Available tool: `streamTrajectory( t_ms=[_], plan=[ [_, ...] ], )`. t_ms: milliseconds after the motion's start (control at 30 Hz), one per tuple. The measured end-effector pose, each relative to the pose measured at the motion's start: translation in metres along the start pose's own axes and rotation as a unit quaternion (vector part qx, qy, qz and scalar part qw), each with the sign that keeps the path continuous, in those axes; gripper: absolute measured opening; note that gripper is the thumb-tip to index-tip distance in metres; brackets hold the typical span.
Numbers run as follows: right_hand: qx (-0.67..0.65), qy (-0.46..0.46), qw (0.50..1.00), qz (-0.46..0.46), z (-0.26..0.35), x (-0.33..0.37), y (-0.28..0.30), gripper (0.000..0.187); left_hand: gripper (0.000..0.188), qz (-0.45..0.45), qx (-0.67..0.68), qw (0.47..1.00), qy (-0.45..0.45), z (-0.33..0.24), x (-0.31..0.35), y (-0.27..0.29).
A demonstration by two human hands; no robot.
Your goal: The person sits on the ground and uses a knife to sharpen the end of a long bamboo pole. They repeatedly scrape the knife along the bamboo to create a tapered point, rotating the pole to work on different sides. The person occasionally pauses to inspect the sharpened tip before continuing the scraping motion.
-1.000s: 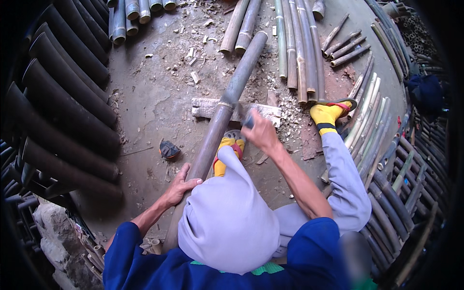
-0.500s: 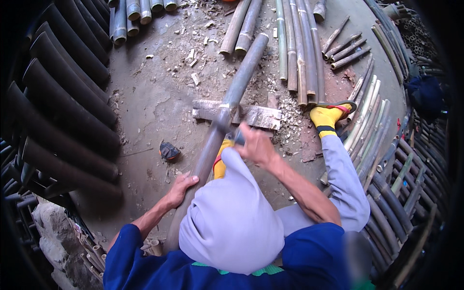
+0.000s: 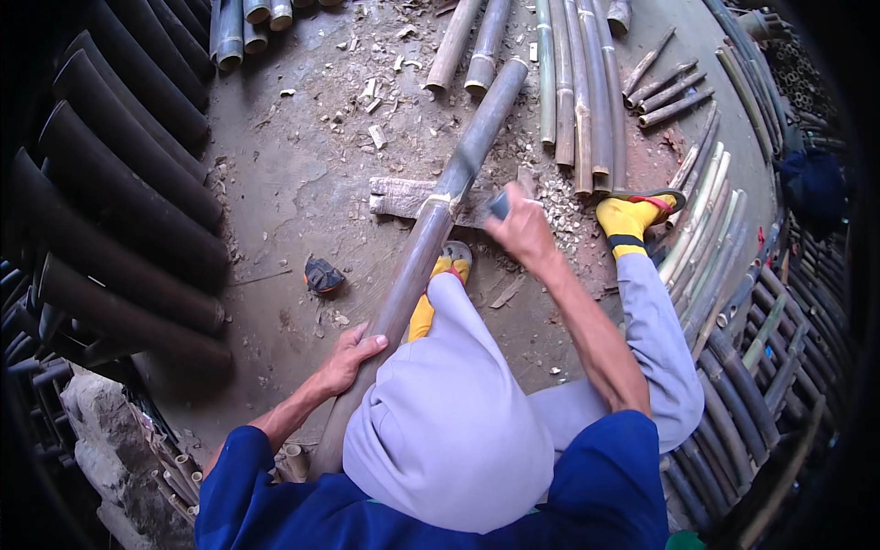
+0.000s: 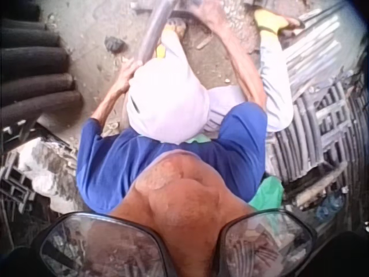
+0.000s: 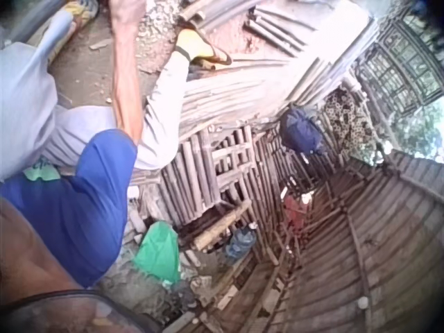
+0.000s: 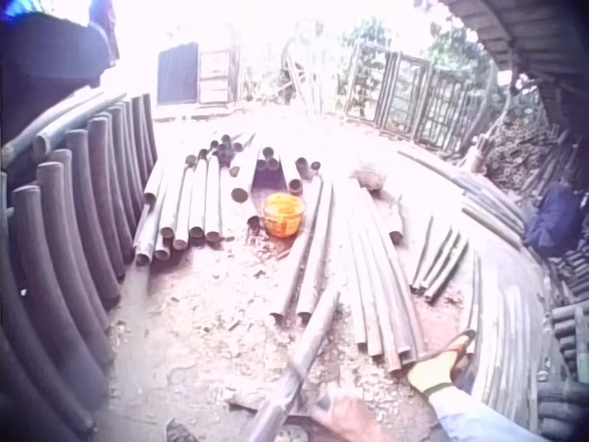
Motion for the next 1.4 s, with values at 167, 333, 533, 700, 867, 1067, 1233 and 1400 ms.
streamTrajectory(
  t_ms=[167, 333, 533, 700, 867, 1067, 1233, 1400],
  plan=[
    [0.179, 0.121, 0.97, 0.111, 0.031, 0.039, -0.015, 0.026, 0.067, -0.108, -0.15, 0.982, -0.047, -0.006, -0.001, 0.002],
    [-0.048, -0.069, 0.996, 0.024, -0.034, -0.012, 0.011, 0.028, 0.058, -0.075, -0.109, 0.991, -0.032, 0.003, -0.006, 0.014],
    [0.127, 0.241, 0.962, -0.008, 0.039, 0.071, -0.054, 0.034, 0.064, 0.06, 0.226, 0.969, 0.074, 0.023, -0.003, 0.008],
    [-0.052, 0.005, 0.998, -0.025, -0.02, 0.021, -0.033, 0.021, 0.075, 0.019, 0.084, 0.996, -0.002, 0.022, -0.014, 0.007],
    [0.013, 0.113, 0.992, 0.05, 0.015, 0.042, -0.049, 0.029, 0.073, -0.017, 0.063, 0.997, -0.039, 0.012, -0.006, 0.004],
    [0.026, 0.107, 0.993, 0.039, 0.026, 0.047, -0.044, 0.041, 0.062, -0.01, 0.023, 0.999, -0.04, -0.004, -0.007, 0.002],
    [-0.098, -0.029, 0.995, -0.009, -0.028, 0.013, -0.022, 0.036, 0.058, 0.003, 0.009, 0.999, -0.039, -0.007, -0.008, -0.008],
    [0.088, 0.139, 0.986, 0.003, 0.026, 0.052, -0.04, 0.029, 0.055, -0.01, 0.007, 1.0, -0.019, 0.0, -0.011, 0.004]
  ],
)
Point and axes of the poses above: each hand's wrist, its own x-axis away from the middle knuckle, its own y-axis out of the back of the hand, z = x × y, the point moved 5 cm from there along -x, towards the middle knuckle, and after that the axes turned 7 degrees about z, right-handed, at the moved point
